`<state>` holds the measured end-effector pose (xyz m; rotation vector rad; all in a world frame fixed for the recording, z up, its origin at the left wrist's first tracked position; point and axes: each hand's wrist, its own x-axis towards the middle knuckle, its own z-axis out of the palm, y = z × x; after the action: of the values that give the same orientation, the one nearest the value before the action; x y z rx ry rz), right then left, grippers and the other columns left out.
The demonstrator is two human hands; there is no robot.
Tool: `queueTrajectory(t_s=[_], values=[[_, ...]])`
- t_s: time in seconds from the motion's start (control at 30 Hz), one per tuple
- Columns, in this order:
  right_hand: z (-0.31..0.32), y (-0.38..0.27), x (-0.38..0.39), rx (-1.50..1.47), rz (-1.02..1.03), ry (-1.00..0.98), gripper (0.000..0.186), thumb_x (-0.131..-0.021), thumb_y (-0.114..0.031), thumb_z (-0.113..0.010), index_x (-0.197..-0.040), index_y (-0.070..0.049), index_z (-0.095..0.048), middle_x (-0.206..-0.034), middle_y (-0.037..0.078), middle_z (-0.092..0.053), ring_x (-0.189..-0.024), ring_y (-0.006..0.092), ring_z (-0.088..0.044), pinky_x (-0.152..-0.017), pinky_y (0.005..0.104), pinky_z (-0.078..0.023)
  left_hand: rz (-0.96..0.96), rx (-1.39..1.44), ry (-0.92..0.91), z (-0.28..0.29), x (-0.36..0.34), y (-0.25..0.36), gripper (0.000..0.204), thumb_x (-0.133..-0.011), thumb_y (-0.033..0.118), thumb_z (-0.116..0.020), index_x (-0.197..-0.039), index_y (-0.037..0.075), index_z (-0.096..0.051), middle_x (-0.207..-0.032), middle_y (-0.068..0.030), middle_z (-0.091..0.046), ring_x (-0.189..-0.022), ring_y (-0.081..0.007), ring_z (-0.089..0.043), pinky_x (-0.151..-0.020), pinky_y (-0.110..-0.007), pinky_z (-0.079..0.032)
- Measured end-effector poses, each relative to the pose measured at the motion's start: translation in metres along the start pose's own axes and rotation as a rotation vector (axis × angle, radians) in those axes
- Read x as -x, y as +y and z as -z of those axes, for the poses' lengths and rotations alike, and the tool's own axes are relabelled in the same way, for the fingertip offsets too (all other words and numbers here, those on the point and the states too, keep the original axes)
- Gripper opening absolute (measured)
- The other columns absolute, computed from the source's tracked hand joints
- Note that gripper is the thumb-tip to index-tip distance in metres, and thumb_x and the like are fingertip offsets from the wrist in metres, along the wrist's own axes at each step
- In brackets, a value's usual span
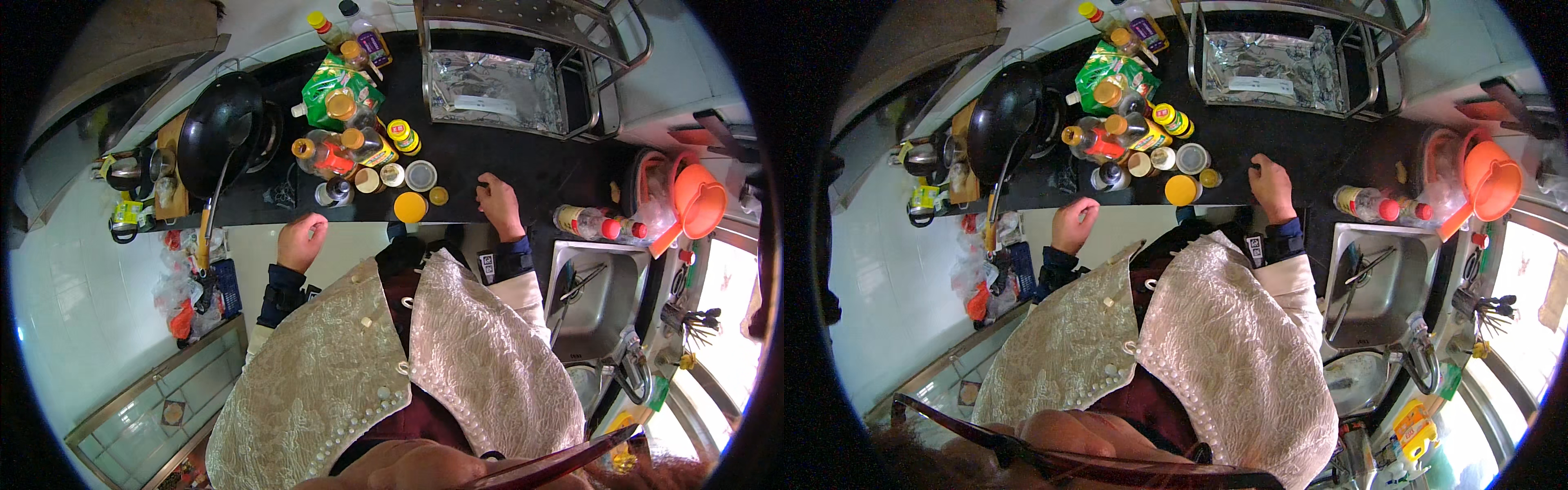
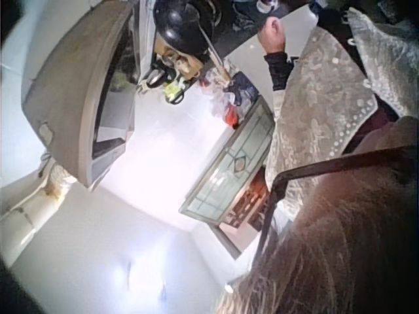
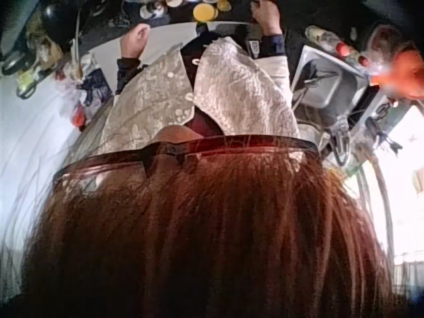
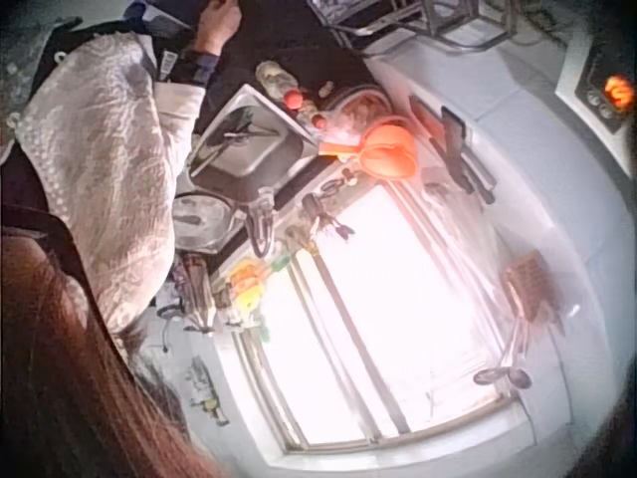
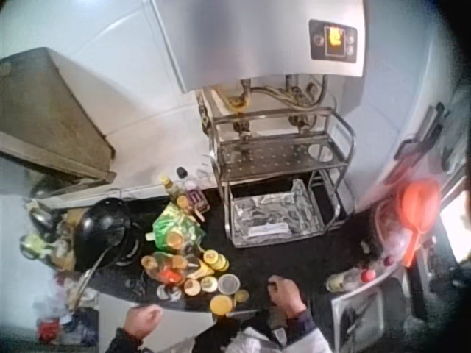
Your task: The person uses scissors to cut open a foil-wrapped package, then wipes the rims of two small jars with a cloth over the sink. The jars are handled one at a time and placed back on the counter after wiping.
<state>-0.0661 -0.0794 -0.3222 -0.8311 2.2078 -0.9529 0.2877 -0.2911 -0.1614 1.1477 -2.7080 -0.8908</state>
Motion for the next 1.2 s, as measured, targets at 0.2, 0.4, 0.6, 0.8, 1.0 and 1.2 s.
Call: queueTrajectory(t_s=[0.2,0.4,0.6,0.8,1.0,1.2], values=[[-0.006,-0.019,0.001,-0.029,-0.015,0.015,0.025,-0.087,-0.018,-0.065,-0.109,-0.005,-0.068,-0.094,0.022,-0.070,-0.092,0.0417,-0.067,-0.076,0.0477,-0.053,-0.014,0.039,0.044,0.008,-0.016,-0.025,0.011,-0.091,0.012,-0.064,-0.095,0.002,-0.068,-0.089,-0.0153,-0.072,-0.080,-0.0292,-0.072,-0.070,-0.035,-0.056],[-0.015,-0.033,0.001,-0.015,-0.006,0.057,0.024,-0.087,-0.019,-0.064,-0.108,-0.007,-0.068,-0.095,0.022,-0.070,-0.092,0.0415,-0.067,-0.076,0.0477,-0.053,-0.042,0.034,0.054,0.012,-0.021,-0.042,0.008,-0.090,0.010,-0.066,-0.093,0.003,-0.068,-0.085,-0.0129,-0.071,-0.075,-0.0247,-0.072,-0.067,-0.033,-0.054],[-0.017,-0.032,0.004,-0.072,0.025,0.122,0.023,-0.087,-0.017,-0.064,-0.107,-0.008,-0.069,-0.089,0.020,-0.070,-0.085,0.0409,-0.068,-0.072,0.0458,-0.055,-0.026,0.034,0.044,0.019,-0.026,-0.052,0.009,-0.090,0.013,-0.066,-0.094,0.005,-0.068,-0.085,-0.0136,-0.071,-0.075,-0.0269,-0.072,-0.064,-0.035,-0.054],[-0.012,-0.035,0.013,-0.129,0.033,0.164,0.023,-0.086,-0.016,-0.065,-0.107,-0.007,-0.070,-0.083,0.019,-0.071,-0.081,0.0366,-0.070,-0.069,0.0428,-0.055,-0.050,-0.040,-0.005,0.023,-0.032,-0.051,0.013,-0.093,0.014,-0.066,-0.099,0.003,-0.069,-0.083,-0.0120,-0.070,-0.073,-0.0181,-0.068,-0.066,-0.031,-0.052],[-0.013,-0.041,0.021,-0.076,0.156,0.020,0.052,-0.075,-0.014,-0.076,-0.125,-0.008,-0.062,-0.110,0.018,-0.064,-0.099,0.0372,-0.065,-0.085,0.0412,-0.054,-0.083,-0.012,-0.076,0.007,-0.033,-0.036,0.013,-0.092,0.014,-0.065,-0.098,0.003,-0.068,-0.087,-0.0152,-0.070,-0.077,-0.0266,-0.070,-0.067,-0.034,-0.052],[-0.027,-0.047,0.022,-0.067,0.311,-0.035,0.069,-0.072,-0.009,-0.078,-0.136,-0.009,-0.053,-0.125,0.017,-0.059,-0.118,0.0361,-0.057,-0.101,0.0409,-0.048,-0.106,0.012,-0.170,-0.014,-0.030,-0.021,0.014,-0.091,0.013,-0.065,-0.099,0.002,-0.067,-0.088,-0.0133,-0.071,-0.079,-0.0257,-0.071,-0.071,-0.034,-0.053]])
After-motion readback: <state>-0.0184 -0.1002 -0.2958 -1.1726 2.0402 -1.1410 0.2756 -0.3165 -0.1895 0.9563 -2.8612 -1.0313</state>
